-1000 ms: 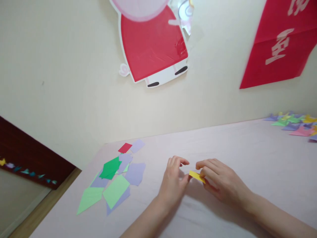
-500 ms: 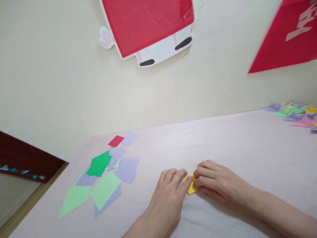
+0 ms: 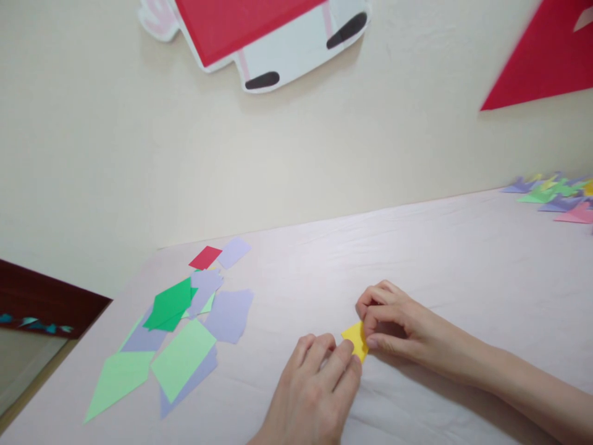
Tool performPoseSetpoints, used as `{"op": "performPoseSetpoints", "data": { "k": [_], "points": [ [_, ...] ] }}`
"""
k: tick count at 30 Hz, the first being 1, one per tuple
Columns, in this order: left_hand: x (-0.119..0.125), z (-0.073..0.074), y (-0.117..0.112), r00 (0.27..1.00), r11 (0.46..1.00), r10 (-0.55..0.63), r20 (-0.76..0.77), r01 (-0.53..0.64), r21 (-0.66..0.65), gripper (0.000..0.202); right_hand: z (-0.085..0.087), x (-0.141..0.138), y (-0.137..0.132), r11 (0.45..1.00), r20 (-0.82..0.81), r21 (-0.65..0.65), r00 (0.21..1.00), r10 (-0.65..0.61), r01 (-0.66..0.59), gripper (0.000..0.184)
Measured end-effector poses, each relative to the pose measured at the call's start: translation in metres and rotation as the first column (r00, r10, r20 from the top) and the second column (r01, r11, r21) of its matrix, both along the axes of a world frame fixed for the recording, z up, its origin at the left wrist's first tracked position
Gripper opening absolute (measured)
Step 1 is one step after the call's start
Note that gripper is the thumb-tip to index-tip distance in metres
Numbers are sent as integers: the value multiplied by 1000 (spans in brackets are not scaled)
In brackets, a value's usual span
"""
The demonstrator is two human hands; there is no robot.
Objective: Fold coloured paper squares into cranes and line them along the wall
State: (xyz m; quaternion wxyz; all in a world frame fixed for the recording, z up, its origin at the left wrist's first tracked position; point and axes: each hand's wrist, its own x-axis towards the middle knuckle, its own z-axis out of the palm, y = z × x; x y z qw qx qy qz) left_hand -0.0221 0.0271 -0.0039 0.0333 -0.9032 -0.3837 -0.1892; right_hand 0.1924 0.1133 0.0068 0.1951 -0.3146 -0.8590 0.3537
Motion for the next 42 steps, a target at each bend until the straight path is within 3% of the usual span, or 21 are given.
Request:
{"op": "performPoseSetpoints", "data": {
  "k": [11,18,42],
  "points": [
    [6,-4,4,999,994,-13,40,8,110,27,-6,-9,2,998,26,5,997,-71,70,13],
    [10,-3,5,996,999,0,94,-5,52,27,-4,-10,2,997,33,-8,996,-81,81,14],
    [7,4,3,997,995,-33,64,39,-93,32,0,-13,-1,994,75,41,992,-100,97,14]
  ]
}}
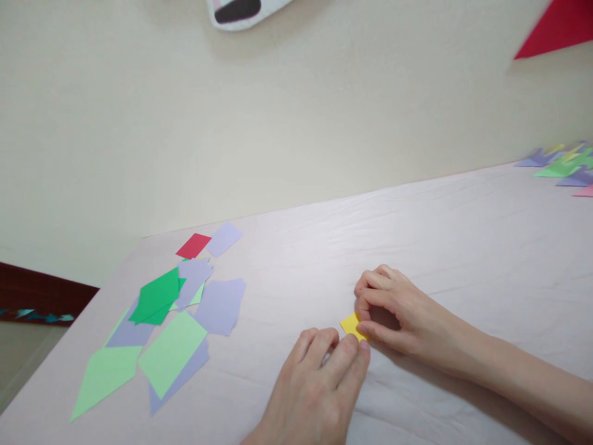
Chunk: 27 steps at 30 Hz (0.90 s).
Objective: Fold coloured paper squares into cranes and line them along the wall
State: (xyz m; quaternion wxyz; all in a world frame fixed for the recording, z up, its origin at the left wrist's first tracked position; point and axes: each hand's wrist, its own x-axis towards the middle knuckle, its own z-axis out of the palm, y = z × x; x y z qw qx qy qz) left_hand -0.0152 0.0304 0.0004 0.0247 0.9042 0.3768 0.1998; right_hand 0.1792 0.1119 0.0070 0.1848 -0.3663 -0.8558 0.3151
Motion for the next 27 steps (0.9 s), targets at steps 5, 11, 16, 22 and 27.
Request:
{"op": "performPoseSetpoints", "data": {
  "k": [5,11,16,22,27],
  "points": [
    [0,-1,0,1000,1000,10,0,-10,-5,31,-1,1,-1,1000,8,17,1000,4,-4,14],
    [0,1,-1,1000,1000,12,17,-12,7,32,2,0,-1,999,10,36,1000,14,-14,15],
    [1,3,-1,1000,1000,12,5,-12,-21,34,3,0,0,999,18,32,1000,7,-7,14],
    [2,2,-3,1000,999,23,19,-23,-34,36,4,5,1,999,8,-44,1000,21,-21,12],
    [2,3,-4,999,999,25,22,-25,-34,36,9,5,-4,997,44,-67,999,-25,28,25]
  ]
}}
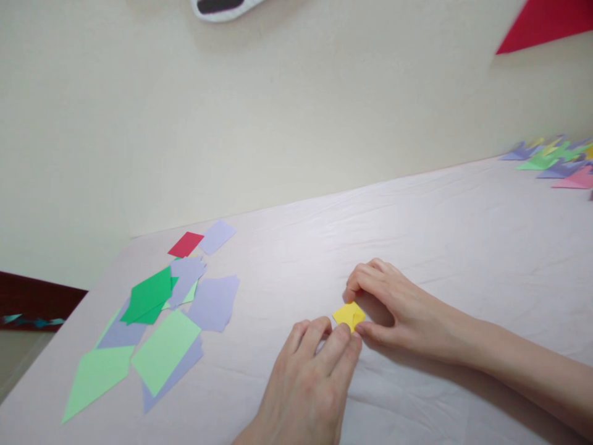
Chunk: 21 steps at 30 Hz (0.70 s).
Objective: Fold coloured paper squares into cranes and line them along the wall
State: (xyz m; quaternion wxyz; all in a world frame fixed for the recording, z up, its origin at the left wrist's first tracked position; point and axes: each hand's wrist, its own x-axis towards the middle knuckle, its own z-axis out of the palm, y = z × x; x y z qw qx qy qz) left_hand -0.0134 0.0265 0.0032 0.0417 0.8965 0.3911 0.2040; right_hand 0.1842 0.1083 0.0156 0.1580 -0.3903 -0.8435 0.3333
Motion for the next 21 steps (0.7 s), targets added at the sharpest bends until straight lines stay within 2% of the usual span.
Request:
{"op": "performPoseSetpoints", "data": {
  "k": [10,21],
  "points": [
    [3,1,0,1000,1000,10,-9,-10,22,35,-3,-1,-1,1000,-4,0,1000,-29,29,27],
    [-1,0,-13,999,998,29,-46,-27,56,26,-6,6,7,999,-82,-16,996,35,-36,31]
  ]
}}
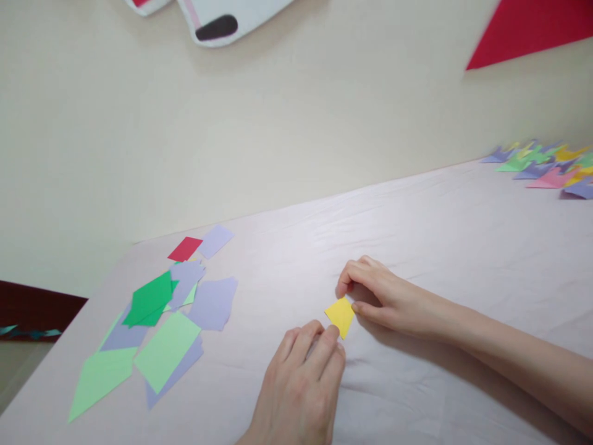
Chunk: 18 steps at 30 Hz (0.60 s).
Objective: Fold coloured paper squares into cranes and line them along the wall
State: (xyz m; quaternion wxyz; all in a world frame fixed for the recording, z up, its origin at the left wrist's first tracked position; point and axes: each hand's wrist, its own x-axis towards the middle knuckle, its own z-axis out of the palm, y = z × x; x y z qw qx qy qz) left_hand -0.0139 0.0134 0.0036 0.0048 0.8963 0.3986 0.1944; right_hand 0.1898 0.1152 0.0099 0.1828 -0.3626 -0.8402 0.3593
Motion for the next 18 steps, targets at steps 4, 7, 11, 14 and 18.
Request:
{"op": "performPoseSetpoints", "data": {
  "k": [4,7,11,14,18],
  "points": [
    [-1,4,-5,999,998,48,17,-47,-53,27,0,2,-1,1000,-14,17,1000,4,-4,31],
    [0,10,3,998,993,36,59,-29,-113,35,0,3,-2,1000,-38,27,999,5,-4,26],
    [2,16,23,997,975,-4,72,20,-222,43,0,1,-6,998,-78,53,997,-24,29,22],
    [3,16,32,998,965,-21,53,34,-261,48,-3,0,-7,993,-116,89,991,-69,79,24],
    [7,14,27,997,967,-7,-75,-13,-256,50,-5,3,-9,980,-175,145,978,-110,136,27]
  ]
}}
